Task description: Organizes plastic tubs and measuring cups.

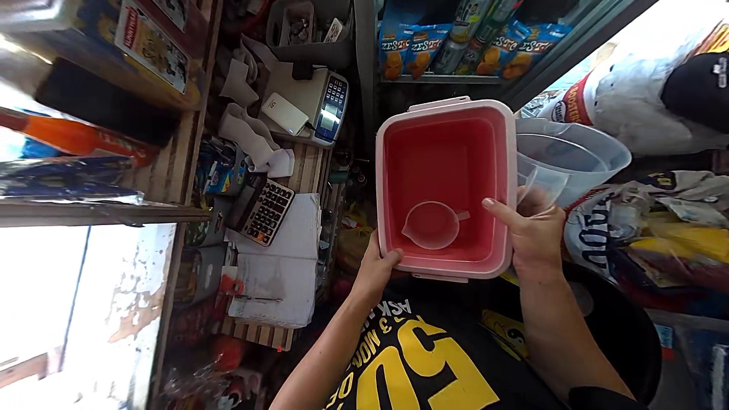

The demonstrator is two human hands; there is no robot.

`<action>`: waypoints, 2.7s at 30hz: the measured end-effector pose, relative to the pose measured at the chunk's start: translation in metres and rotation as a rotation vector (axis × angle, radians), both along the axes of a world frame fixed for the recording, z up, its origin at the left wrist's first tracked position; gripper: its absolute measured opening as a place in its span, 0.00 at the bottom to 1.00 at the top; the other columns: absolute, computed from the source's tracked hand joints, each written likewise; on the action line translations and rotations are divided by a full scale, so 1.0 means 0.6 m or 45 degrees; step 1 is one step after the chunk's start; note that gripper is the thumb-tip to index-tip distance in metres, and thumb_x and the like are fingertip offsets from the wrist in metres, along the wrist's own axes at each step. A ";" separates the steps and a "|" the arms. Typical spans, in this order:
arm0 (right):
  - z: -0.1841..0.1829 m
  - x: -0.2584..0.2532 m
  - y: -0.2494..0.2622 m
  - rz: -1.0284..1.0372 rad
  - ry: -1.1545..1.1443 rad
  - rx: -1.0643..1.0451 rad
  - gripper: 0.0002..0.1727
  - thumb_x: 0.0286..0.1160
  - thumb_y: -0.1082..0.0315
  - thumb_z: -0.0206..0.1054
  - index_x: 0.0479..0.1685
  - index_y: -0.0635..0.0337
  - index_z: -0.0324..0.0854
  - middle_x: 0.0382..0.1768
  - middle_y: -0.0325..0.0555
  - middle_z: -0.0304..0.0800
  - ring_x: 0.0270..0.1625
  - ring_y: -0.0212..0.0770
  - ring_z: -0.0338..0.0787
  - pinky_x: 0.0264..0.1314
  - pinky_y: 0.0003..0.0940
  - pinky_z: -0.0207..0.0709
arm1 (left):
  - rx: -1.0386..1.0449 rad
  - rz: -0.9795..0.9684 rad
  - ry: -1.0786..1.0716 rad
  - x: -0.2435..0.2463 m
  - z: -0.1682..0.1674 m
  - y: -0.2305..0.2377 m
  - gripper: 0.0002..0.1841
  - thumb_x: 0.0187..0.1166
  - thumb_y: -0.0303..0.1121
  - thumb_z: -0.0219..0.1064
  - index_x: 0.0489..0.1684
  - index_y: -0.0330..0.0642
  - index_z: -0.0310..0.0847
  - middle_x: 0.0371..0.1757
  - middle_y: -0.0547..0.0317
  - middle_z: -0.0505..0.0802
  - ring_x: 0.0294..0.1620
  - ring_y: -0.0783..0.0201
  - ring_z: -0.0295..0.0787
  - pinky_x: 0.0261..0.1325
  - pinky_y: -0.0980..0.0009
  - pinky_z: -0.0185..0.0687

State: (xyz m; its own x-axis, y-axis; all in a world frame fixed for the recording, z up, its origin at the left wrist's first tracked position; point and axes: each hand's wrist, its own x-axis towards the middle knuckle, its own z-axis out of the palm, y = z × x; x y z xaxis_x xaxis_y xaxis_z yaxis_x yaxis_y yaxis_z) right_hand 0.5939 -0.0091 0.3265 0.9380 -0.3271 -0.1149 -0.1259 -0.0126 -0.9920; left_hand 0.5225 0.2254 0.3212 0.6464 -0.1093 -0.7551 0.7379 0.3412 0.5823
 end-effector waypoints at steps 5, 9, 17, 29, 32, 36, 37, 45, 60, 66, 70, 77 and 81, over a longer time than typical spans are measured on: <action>-0.006 -0.007 -0.029 -0.061 0.053 -0.086 0.18 0.48 0.81 0.79 0.33 0.51 0.79 0.26 0.27 0.87 0.29 0.24 0.88 0.35 0.22 0.86 | -0.099 -0.164 0.013 -0.007 -0.005 -0.001 0.29 0.90 0.28 0.55 0.90 0.42 0.52 0.71 0.41 0.85 0.58 0.51 0.93 0.59 0.56 0.92; -0.008 -0.019 -0.045 -0.155 0.096 -0.101 0.19 0.46 0.82 0.77 0.33 0.52 0.78 0.26 0.29 0.87 0.29 0.24 0.88 0.35 0.22 0.87 | -0.095 -0.207 0.019 -0.009 -0.006 -0.003 0.27 0.91 0.28 0.54 0.89 0.42 0.57 0.68 0.43 0.87 0.58 0.53 0.93 0.60 0.57 0.91; 0.001 -0.038 -0.035 -0.228 0.164 0.011 0.20 0.46 0.85 0.75 0.36 0.53 0.79 0.26 0.31 0.87 0.28 0.26 0.87 0.33 0.25 0.86 | -0.009 -0.172 -0.026 -0.013 -0.002 -0.007 0.27 0.90 0.30 0.56 0.88 0.40 0.56 0.66 0.41 0.87 0.57 0.51 0.93 0.61 0.56 0.91; -0.002 -0.028 -0.030 -0.082 0.237 0.188 0.16 0.58 0.75 0.81 0.43 0.62 0.81 0.32 0.43 0.90 0.35 0.35 0.91 0.41 0.35 0.89 | -0.106 0.213 0.134 -0.008 0.027 -0.024 0.23 0.82 0.18 0.52 0.76 0.38 0.58 0.48 0.37 0.92 0.41 0.47 0.96 0.46 0.55 0.94; -0.008 -0.015 -0.059 -0.003 0.377 0.145 0.17 0.83 0.57 0.67 0.50 0.65 0.80 0.30 0.41 0.83 0.28 0.31 0.81 0.35 0.31 0.80 | 0.002 0.256 0.074 0.000 0.039 -0.020 0.27 0.81 0.17 0.52 0.81 0.41 0.55 0.48 0.39 0.92 0.40 0.51 0.96 0.42 0.58 0.95; -0.027 -0.001 -0.108 -0.037 0.638 -0.188 0.33 0.93 0.41 0.46 0.61 0.66 0.79 0.32 0.46 0.82 0.27 0.37 0.80 0.35 0.37 0.79 | 0.062 0.303 -0.009 0.013 0.047 -0.017 0.37 0.81 0.16 0.53 0.90 0.49 0.45 0.52 0.40 0.89 0.40 0.52 0.95 0.41 0.61 0.94; -0.035 -0.001 -0.116 -0.054 0.626 -0.339 0.32 0.90 0.42 0.53 0.63 0.68 0.76 0.36 0.54 0.84 0.31 0.45 0.84 0.40 0.46 0.81 | 0.068 0.327 -0.008 0.018 0.048 -0.017 0.37 0.81 0.16 0.53 0.91 0.49 0.44 0.53 0.40 0.89 0.40 0.52 0.95 0.41 0.60 0.94; -0.074 -0.004 -0.145 0.261 0.277 -0.316 0.13 0.86 0.78 0.53 0.61 0.64 0.78 0.58 0.51 0.87 0.44 0.40 0.87 0.50 0.41 0.82 | -0.040 0.388 0.131 0.029 0.053 -0.001 0.25 0.84 0.19 0.51 0.80 0.40 0.54 0.48 0.39 0.90 0.41 0.50 0.95 0.46 0.58 0.94; -0.018 0.009 -0.013 -0.184 0.288 -0.049 0.13 0.62 0.77 0.71 0.47 0.57 0.86 0.36 0.41 0.90 0.34 0.31 0.90 0.36 0.32 0.87 | 0.602 -0.356 -0.375 0.005 0.027 0.018 0.43 0.75 0.34 0.71 0.93 0.44 0.52 0.78 0.50 0.80 0.73 0.62 0.82 0.73 0.62 0.82; -0.023 0.003 0.009 -0.152 0.283 -0.324 0.14 0.60 0.75 0.72 0.48 0.62 0.88 0.54 0.56 0.81 0.46 0.44 0.86 0.46 0.46 0.84 | 1.524 -1.062 -1.312 0.075 0.042 -0.070 0.23 0.78 0.40 0.72 0.70 0.42 0.85 0.69 0.43 0.87 0.74 0.40 0.78 0.72 0.42 0.75; -0.035 -0.009 0.023 -0.129 0.255 -0.411 0.10 0.59 0.73 0.75 0.42 0.63 0.88 0.57 0.56 0.79 0.51 0.45 0.83 0.51 0.45 0.81 | 1.550 -1.709 -1.283 0.120 -0.025 -0.163 0.12 0.78 0.24 0.65 0.55 0.30 0.88 0.62 0.39 0.90 0.71 0.42 0.81 0.73 0.46 0.73; -0.046 -0.013 0.009 -0.171 0.334 -0.233 0.21 0.75 0.48 0.75 0.41 0.61 0.87 0.49 0.51 0.80 0.45 0.41 0.84 0.49 0.43 0.82 | 1.511 -1.573 -0.974 0.158 0.050 -0.149 0.09 0.80 0.24 0.64 0.49 0.28 0.88 0.55 0.35 0.90 0.63 0.37 0.84 0.60 0.43 0.83; -0.052 -0.008 -0.008 -0.227 0.364 -0.136 0.24 0.76 0.43 0.72 0.43 0.59 0.87 0.47 0.49 0.81 0.43 0.40 0.85 0.46 0.41 0.82 | 1.495 -1.204 -0.881 0.185 0.098 -0.112 0.11 0.82 0.28 0.66 0.55 0.33 0.86 0.54 0.36 0.88 0.55 0.39 0.88 0.56 0.43 0.85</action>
